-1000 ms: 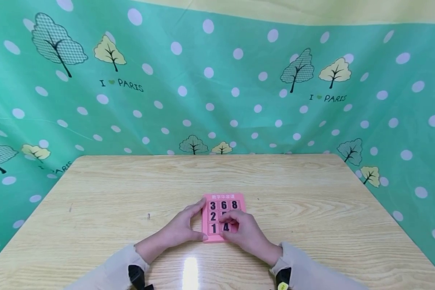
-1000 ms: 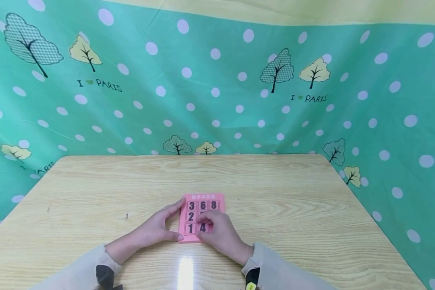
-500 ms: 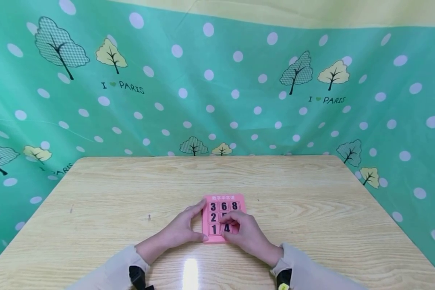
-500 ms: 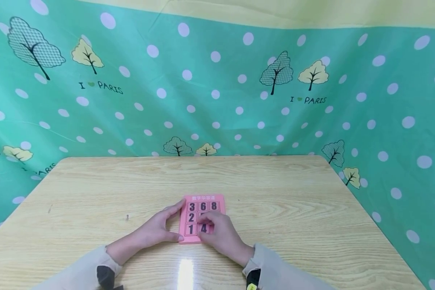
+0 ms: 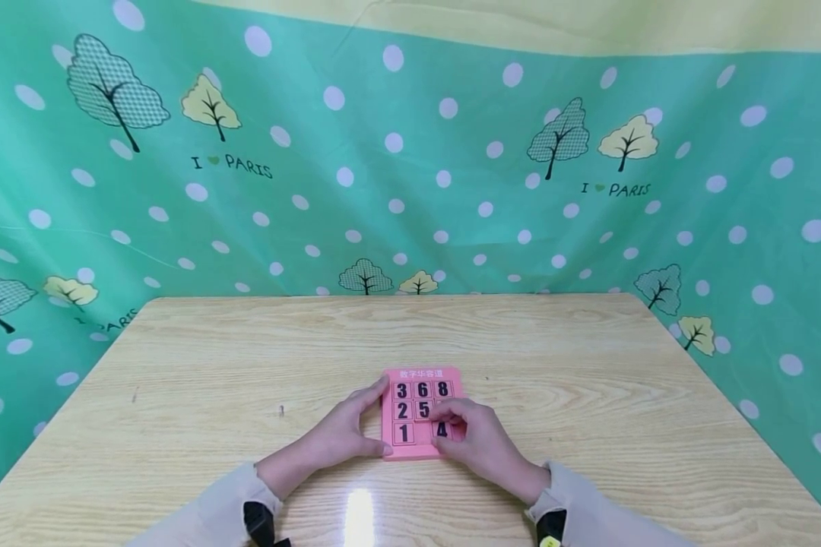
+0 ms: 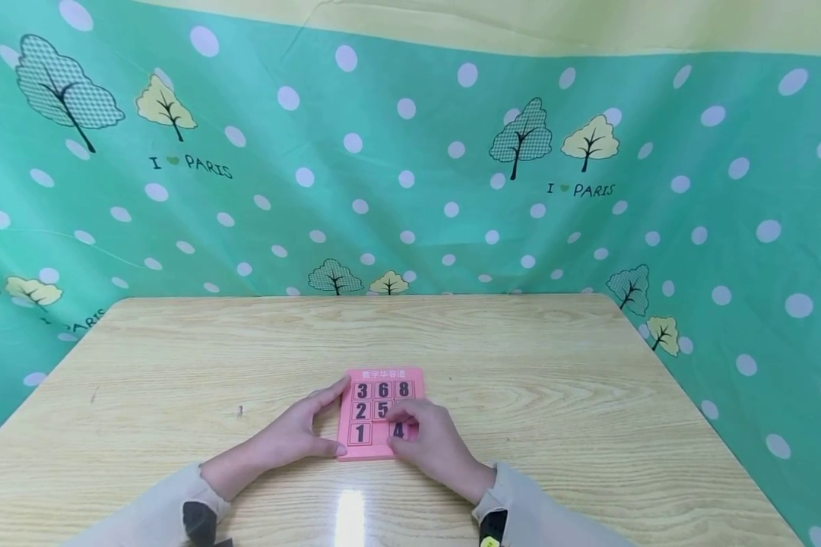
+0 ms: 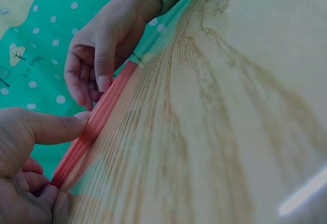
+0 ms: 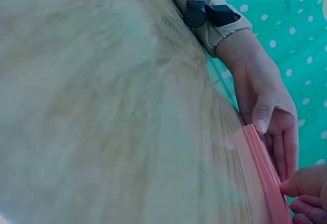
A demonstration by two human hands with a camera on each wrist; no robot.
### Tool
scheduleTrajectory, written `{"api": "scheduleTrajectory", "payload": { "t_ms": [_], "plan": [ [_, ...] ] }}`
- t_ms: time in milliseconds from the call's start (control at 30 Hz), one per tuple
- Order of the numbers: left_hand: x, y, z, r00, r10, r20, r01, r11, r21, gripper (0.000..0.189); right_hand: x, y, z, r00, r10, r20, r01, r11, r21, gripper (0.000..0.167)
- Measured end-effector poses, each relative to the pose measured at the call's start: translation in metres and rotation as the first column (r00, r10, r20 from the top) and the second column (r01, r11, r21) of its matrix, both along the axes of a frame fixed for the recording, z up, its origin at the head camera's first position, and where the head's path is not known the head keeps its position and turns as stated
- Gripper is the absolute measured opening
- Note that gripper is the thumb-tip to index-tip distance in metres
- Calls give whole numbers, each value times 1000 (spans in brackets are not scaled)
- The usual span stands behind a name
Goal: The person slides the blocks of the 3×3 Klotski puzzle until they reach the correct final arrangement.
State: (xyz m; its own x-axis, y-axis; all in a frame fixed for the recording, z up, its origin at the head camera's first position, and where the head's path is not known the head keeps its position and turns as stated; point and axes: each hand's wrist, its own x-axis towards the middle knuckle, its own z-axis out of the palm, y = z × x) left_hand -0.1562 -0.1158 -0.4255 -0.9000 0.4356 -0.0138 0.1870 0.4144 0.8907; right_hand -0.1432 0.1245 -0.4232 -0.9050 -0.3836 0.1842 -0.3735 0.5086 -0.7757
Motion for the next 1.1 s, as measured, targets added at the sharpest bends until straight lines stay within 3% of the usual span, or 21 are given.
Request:
{"api": "scheduleTrajectory", "payload": {
  "t_ms": [300, 700, 967, 1100],
  "plan": [
    [-1, 0, 0, 1000, -12, -15, 12, 1000, -2, 100, 0, 11, -1, 999, -34, -25, 34, 999, -1, 29],
    [-1, -1, 0, 1000, -5, -7, 4, 1000, -7, 99, 0, 11, 1, 999, -29, 20, 30, 999, -25, 29],
    [-2, -1, 0, 1000, -10, -13, 10, 1000, -6, 99, -1, 6, 3, 995, 22, 98, -11, 994, -110, 28],
    [-1, -1, 0, 1000, -11, -10, 11, 1000, -12, 98, 0, -3, 4, 994, 62, 88, -51, 992, -117, 28]
  ]
}}
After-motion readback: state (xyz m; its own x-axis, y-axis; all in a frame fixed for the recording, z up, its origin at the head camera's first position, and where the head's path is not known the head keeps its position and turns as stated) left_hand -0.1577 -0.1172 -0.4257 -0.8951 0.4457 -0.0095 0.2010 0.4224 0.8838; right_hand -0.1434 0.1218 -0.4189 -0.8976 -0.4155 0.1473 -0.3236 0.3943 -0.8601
